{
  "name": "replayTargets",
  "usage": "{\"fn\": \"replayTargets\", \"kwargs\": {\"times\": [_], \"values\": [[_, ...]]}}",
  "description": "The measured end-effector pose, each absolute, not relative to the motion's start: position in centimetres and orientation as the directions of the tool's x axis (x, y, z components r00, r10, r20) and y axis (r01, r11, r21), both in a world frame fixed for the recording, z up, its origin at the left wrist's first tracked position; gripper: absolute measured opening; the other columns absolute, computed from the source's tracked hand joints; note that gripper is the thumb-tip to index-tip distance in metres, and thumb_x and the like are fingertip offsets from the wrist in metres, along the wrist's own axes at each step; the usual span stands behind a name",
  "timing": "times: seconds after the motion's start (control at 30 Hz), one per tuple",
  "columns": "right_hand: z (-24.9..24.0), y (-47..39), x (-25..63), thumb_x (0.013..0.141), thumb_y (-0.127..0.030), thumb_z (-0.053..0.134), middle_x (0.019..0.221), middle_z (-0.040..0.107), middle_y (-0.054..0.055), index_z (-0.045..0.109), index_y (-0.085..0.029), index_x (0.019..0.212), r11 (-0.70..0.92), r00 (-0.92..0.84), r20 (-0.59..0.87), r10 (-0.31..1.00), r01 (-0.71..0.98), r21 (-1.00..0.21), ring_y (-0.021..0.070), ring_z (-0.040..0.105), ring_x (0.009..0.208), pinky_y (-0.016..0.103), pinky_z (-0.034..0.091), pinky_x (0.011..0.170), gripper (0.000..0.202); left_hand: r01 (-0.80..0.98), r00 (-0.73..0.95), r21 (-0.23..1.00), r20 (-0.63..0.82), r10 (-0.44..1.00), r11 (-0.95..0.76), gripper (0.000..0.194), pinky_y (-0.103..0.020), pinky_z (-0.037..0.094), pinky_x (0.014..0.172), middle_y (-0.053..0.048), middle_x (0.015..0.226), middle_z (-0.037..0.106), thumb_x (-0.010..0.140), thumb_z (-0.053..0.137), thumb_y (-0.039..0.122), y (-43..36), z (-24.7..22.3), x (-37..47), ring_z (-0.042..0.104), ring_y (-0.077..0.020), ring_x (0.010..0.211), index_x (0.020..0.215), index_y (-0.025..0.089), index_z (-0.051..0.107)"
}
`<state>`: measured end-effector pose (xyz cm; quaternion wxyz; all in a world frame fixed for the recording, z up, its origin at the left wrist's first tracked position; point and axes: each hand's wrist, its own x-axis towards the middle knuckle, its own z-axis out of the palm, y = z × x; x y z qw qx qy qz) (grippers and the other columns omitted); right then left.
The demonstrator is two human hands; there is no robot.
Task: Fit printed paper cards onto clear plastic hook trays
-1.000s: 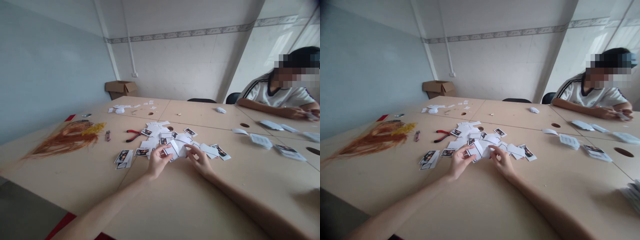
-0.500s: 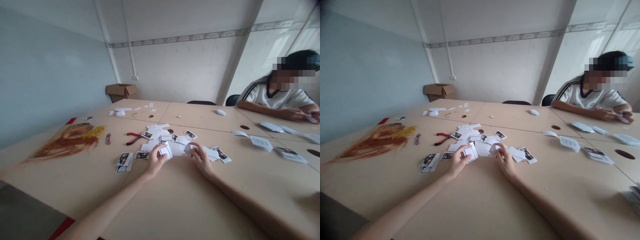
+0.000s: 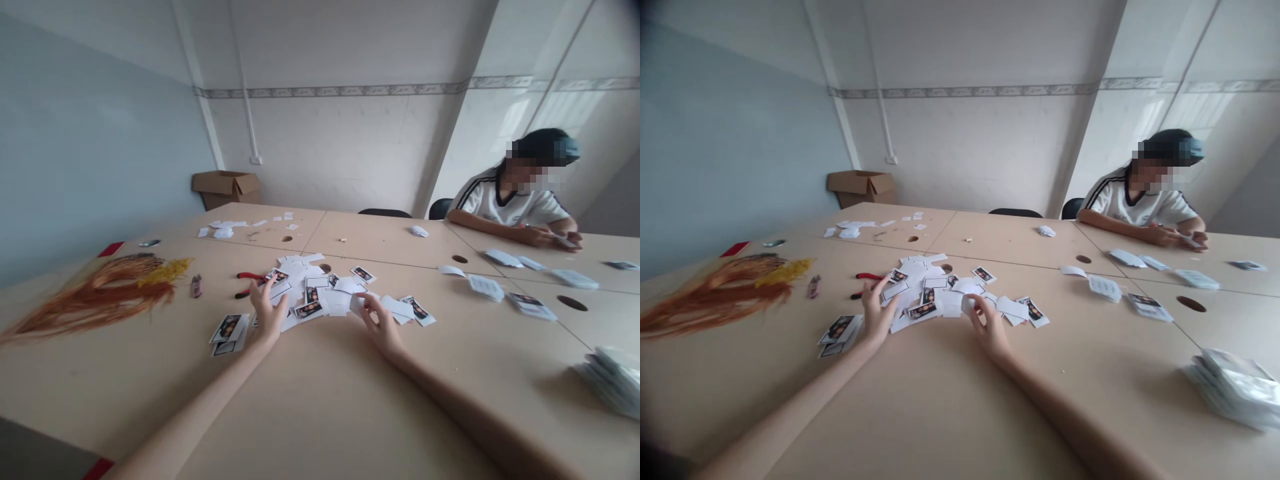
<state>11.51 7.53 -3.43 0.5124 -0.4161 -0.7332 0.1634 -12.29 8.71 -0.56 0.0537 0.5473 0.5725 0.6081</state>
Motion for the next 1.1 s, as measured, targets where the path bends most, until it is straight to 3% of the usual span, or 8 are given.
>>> {"fn": "replayTargets", "kwargs": {"times": [0.07,0.13,0.27,0.4,0.6,0.67,0.8,1.1], "values": [[-3.4,7.4,11.4,0.084,-0.024,0.037,0.079,0.056,0.003,0.049,-0.019,0.105,0.626,-0.151,0.638,0.755,0.457,-0.632,0.0144,0.052,0.07,0.024,0.045,0.061,0.025,0.625,-0.322,0.672,0.686,0.653,-0.398,0.029,-0.04,0.016,0.103,-0.008,0.133,0.029,0.069,0.053,0.018,7.9,-0.3,-11.5,0.018,-0.0255,0.127,0.098,0.02,0.055],[-3.3,7.2,11.2,0.085,-0.023,0.036,0.084,0.057,0.005,0.047,-0.019,0.106,0.66,-0.182,0.667,0.722,0.469,-0.587,0.0147,0.053,0.073,0.024,0.045,0.062,0.025,0.55,-0.172,0.676,0.667,0.725,-0.491,0.02,-0.038,0.023,0.101,-0.008,0.121,0.043,0.071,0.053,0.022,6.8,0.0,-10.3,0.034,-0.0232,0.119,0.091,0.02,0.056],[-3.2,6.8,11.0,0.085,-0.018,0.034,0.091,0.057,0.007,0.046,-0.018,0.108,0.746,-0.283,0.725,0.628,0.483,-0.457,0.016,0.053,0.082,0.027,0.043,0.07,0.025,0.129,0.187,0.941,0.288,0.939,-0.314,0.029,-0.033,0.043,0.082,-0.005,0.091,0.058,0.075,0.051,0.028,4.4,-0.1,-7.6,0.057,-0.0176,0.087,0.103,0.02,0.048],[-3.0,6.3,11.1,0.085,-0.016,0.037,0.083,0.058,0.006,0.049,-0.02,0.107,0.836,-0.444,0.736,0.511,0.458,-0.303,0.0155,0.052,0.077,0.029,0.041,0.071,0.026,-0.119,0.38,0.991,0.108,0.919,-0.067,0.05,-0.033,0.044,0.078,-0.004,0.093,0.057,0.072,0.057,0.026,3.5,-0.8,-6.1,0.057,-0.0161,0.085,0.117,0.024,0.036],[-2.7,5.9,11.4,0.085,-0.014,0.04,0.083,0.06,0.007,0.046,-0.016,0.111,0.88,-0.658,0.734,0.172,0.437,0.186,0.0159,0.052,0.08,0.031,0.04,0.07,0.027,-0.164,0.421,0.986,0.093,0.902,-0.026,0.036,-0.033,0.039,0.083,-0.006,0.101,0.057,0.066,0.064,0.02,3.9,-0.9,-6.6,0.051,-0.0199,0.096,0.101,0.019,0.054],[-2.7,5.9,11.4,0.084,-0.014,0.042,0.089,0.061,0.007,0.045,-0.016,0.111,0.865,-0.686,0.718,0.116,0.425,0.267,0.0165,0.052,0.084,0.031,0.04,0.071,0.027,-0.208,0.444,0.978,0.076,0.893,0.021,0.032,-0.034,0.038,0.084,-0.008,0.103,0.057,0.068,0.062,0.024,4.1,-0.8,-6.8,0.05,-0.0213,0.097,0.099,0.017,0.057],[-2.9,6.0,11.2,0.084,-0.011,0.042,0.091,0.062,0.008,0.039,-0.012,0.115,0.861,-0.646,0.755,0.109,0.441,0.253,0.0157,0.053,0.086,0.031,0.041,0.071,0.032,-0.313,0.447,0.942,0.036,0.894,0.119,0.027,-0.034,0.04,0.081,-0.01,0.105,0.058,0.076,0.052,0.031,4.3,-0.9,-6.9,0.05,-0.0212,0.097,0.095,0.015,0.061],[-3.5,6.2,11.4,0.083,-0.012,0.043,0.09,0.064,0.006,0.022,-0.016,0.128,0.893,-0.644,0.761,0.079,0.385,0.232,0.015,0.056,0.088,0.03,0.042,0.073,0.049,-0.291,0.42,0.934,-0.068,0.905,0.206,0.026,-0.027,0.041,0.079,-0.005,0.089,0.064,0.065,0.063,0.014,4.3,-1.3,-7.0,0.056,-0.013,0.082,0.091,0.016,0.064]]}}
